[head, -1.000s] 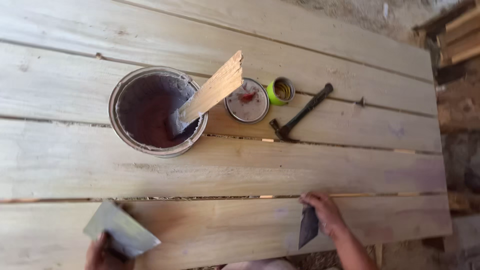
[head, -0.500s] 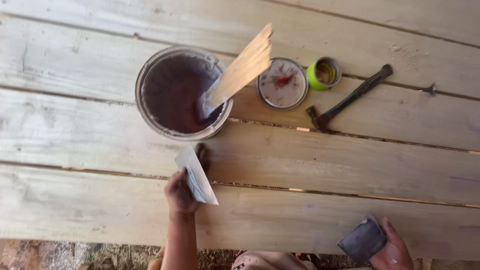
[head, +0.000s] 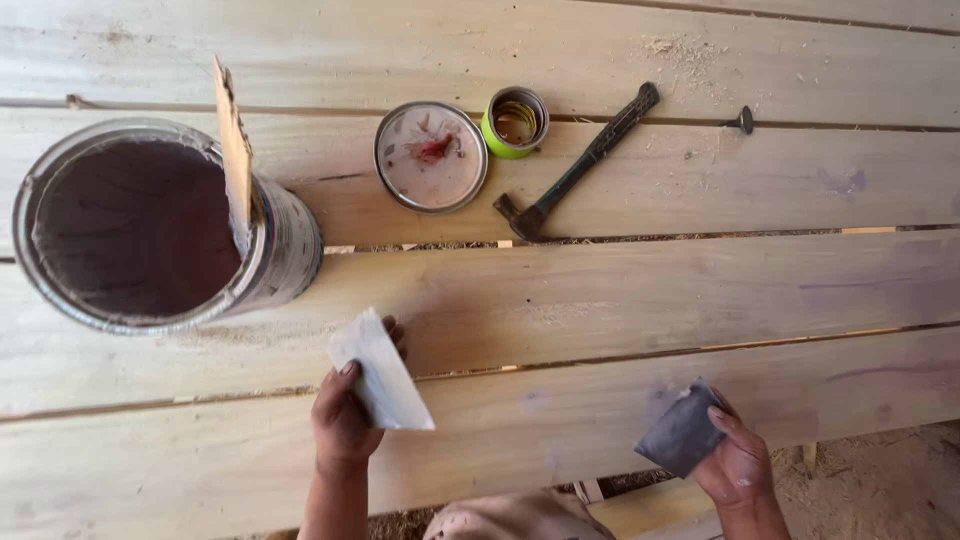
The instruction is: The person applies a pink-colored substance from a container onto small cracks and imperfections in wooden boards using a small metal scraper. The person works along the gaps and across the surface of the boards one section at a time.
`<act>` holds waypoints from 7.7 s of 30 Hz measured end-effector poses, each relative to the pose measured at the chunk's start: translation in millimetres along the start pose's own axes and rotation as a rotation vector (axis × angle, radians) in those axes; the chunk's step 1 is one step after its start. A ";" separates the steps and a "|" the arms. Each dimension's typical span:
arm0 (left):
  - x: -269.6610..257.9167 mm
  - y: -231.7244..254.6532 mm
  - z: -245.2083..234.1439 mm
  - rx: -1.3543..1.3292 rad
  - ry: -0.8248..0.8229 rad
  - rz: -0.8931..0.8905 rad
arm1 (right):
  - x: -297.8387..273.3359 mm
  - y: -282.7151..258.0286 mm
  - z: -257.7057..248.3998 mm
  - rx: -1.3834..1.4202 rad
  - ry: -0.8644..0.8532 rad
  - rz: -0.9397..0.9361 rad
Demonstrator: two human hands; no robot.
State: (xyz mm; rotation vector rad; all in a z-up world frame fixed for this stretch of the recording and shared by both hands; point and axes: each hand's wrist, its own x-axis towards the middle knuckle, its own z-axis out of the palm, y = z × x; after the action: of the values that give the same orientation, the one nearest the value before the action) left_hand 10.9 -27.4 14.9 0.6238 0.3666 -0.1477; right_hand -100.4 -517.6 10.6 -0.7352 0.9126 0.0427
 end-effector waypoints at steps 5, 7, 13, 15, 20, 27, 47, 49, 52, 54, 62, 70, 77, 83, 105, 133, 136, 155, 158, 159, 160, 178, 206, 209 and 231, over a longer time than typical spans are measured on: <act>-30.8 -18.3 15.9 -0.045 -0.049 0.058 | 16.5 5.0 34.0 -0.175 -0.287 0.064; -55.9 -25.4 22.8 -0.022 0.190 0.088 | 20.2 2.7 59.3 -0.234 -0.359 0.071; -124.0 5.7 39.1 0.046 0.459 0.405 | 17.0 1.9 215.1 -0.346 -0.726 0.229; -127.4 43.3 51.2 0.016 0.473 0.468 | 0.9 1.1 276.1 -0.536 -0.892 0.135; -127.3 134.8 36.4 -0.468 0.483 0.510 | -40.5 39.2 439.5 -1.191 -0.976 -0.629; -48.8 230.8 10.6 -0.472 0.317 0.585 | -89.4 67.8 568.1 -1.509 -0.980 -1.197; 129.8 292.8 66.4 -0.004 0.031 0.743 | -85.4 140.9 529.2 -0.486 -0.485 -0.593; 118.1 299.4 62.0 0.001 0.052 0.775 | -94.3 121.9 519.2 -0.509 -0.325 -0.457; 93.8 311.6 53.6 -0.083 0.013 0.683 | -105.2 95.7 496.4 -0.462 -0.286 -0.452; 69.5 314.1 45.6 -0.112 0.014 0.595 | -112.8 78.9 482.4 -0.364 -0.288 -0.451; 56.9 302.8 35.2 -0.010 0.212 0.208 | -174.3 18.9 479.0 -0.202 -0.395 -0.533; 58.1 295.2 81.2 0.000 -0.036 0.015 | -188.0 4.7 485.6 -0.265 -0.369 -0.500; 60.8 313.7 80.2 -0.052 -0.121 -0.151 | -150.4 1.7 453.0 -0.987 -1.049 -1.030; 70.2 308.2 75.3 -0.315 -0.231 -0.286 | -146.9 1.1 437.1 -1.182 -1.166 -1.058; 58.7 248.2 84.1 -0.444 -0.155 -0.270 | -121.3 3.2 420.0 -0.341 -1.207 -0.681; -54.1 262.5 -57.4 -0.329 0.389 0.180 | 105.1 71.9 365.2 -0.770 -0.238 -0.304; -61.2 259.7 -47.9 -0.314 0.371 0.189 | 109.3 76.0 418.4 -1.767 -0.053 -0.873; -79.9 246.3 -60.4 -0.329 0.471 0.130 | 154.7 99.8 461.0 -2.102 0.012 -1.053; -81.8 238.7 -67.2 -0.349 0.386 0.142 | 150.7 104.0 462.9 -2.045 -0.001 -1.021; -82.2 235.2 -69.2 -0.347 0.384 0.148 | 143.5 102.2 466.8 -2.028 -0.014 -0.973; -82.0 231.8 -70.9 -0.342 0.378 0.153 | 133.7 98.8 470.0 -2.007 -0.022 -0.924; -74.4 151.5 72.4 0.525 -0.455 0.400 | -272.4 72.2 396.9 -1.576 -0.398 -1.545; -211.0 -80.3 223.2 0.464 -0.892 0.907 | -341.4 6.2 127.4 -1.296 0.017 -1.996; -211.6 -91.9 226.7 0.455 -0.927 0.902 | -338.9 -17.3 111.9 -1.286 0.107 -1.993; -204.6 -75.1 254.1 0.489 -0.979 0.927 | -357.2 -4.4 123.1 -1.460 0.233 -1.969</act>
State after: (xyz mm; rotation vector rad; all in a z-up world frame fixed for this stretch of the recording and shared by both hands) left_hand -123.0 -233.6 242.1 1.0556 -0.9392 0.3609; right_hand -236.9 -353.0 322.1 -2.7467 -0.1665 -1.2461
